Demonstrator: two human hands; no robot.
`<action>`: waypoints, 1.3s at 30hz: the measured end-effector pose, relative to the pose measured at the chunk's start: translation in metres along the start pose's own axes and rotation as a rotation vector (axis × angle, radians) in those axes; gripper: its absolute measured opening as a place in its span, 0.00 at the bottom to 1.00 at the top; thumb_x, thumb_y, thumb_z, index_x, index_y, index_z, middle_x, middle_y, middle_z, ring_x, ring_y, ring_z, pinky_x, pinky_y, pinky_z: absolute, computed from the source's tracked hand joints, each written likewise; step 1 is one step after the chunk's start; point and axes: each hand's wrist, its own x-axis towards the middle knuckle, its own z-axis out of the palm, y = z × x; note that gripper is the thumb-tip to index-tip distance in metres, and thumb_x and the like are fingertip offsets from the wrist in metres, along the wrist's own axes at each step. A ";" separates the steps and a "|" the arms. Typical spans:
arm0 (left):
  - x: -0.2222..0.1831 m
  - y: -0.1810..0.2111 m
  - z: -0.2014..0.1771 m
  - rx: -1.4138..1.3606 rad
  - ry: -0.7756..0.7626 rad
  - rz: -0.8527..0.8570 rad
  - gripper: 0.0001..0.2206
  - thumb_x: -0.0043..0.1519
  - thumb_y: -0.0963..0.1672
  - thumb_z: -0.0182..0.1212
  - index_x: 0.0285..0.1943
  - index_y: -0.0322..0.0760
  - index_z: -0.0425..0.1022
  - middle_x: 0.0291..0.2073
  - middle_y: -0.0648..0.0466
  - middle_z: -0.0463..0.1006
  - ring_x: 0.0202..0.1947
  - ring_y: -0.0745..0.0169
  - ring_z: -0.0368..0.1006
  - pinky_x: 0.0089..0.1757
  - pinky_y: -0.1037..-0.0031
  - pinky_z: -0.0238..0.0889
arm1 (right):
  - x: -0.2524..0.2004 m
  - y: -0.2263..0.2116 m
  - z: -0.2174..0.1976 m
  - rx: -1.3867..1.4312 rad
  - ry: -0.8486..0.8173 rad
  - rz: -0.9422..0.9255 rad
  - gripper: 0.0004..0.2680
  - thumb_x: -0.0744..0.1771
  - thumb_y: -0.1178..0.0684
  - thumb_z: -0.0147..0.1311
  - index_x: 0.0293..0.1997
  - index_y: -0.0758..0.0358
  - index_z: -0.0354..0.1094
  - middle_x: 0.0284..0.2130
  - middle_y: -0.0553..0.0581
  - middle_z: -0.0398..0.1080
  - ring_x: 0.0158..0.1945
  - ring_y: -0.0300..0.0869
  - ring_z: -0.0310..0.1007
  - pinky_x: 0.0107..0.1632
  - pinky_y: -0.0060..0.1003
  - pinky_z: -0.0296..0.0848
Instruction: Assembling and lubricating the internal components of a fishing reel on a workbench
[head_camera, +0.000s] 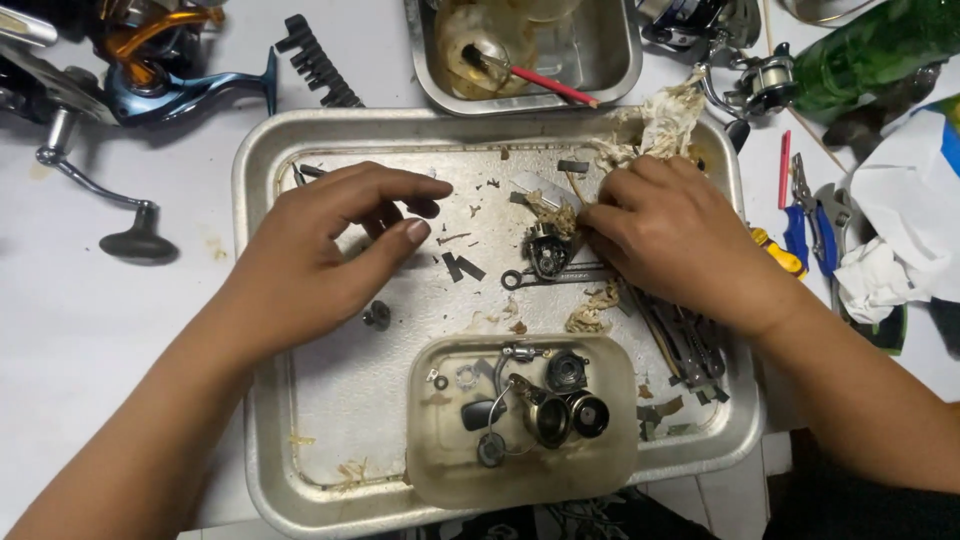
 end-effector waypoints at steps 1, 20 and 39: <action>0.003 0.001 0.002 0.002 0.002 0.000 0.13 0.66 0.45 0.57 0.58 0.42 0.77 0.47 0.56 0.82 0.35 0.67 0.76 0.42 0.73 0.68 | 0.001 0.000 -0.001 -0.001 0.002 -0.002 0.10 0.66 0.47 0.60 0.47 0.58 0.76 0.35 0.53 0.73 0.42 0.49 0.70 0.43 0.46 0.72; 0.046 0.004 0.031 -0.337 -0.428 -0.309 0.28 0.61 0.53 0.52 0.72 0.46 0.66 0.63 0.55 0.78 0.54 0.63 0.78 0.54 0.72 0.70 | 0.035 -0.005 -0.056 -0.254 0.471 -0.327 0.07 0.67 0.60 0.66 0.46 0.55 0.74 0.37 0.54 0.73 0.40 0.45 0.70 0.37 0.36 0.64; 0.038 -0.026 0.033 -0.829 -0.231 -0.500 0.24 0.62 0.41 0.55 0.69 0.33 0.62 0.60 0.40 0.76 0.49 0.51 0.83 0.54 0.66 0.79 | -0.020 0.005 -0.036 0.227 0.366 0.241 0.14 0.66 0.64 0.55 0.59 0.70 0.71 0.46 0.64 0.74 0.51 0.54 0.72 0.53 0.50 0.63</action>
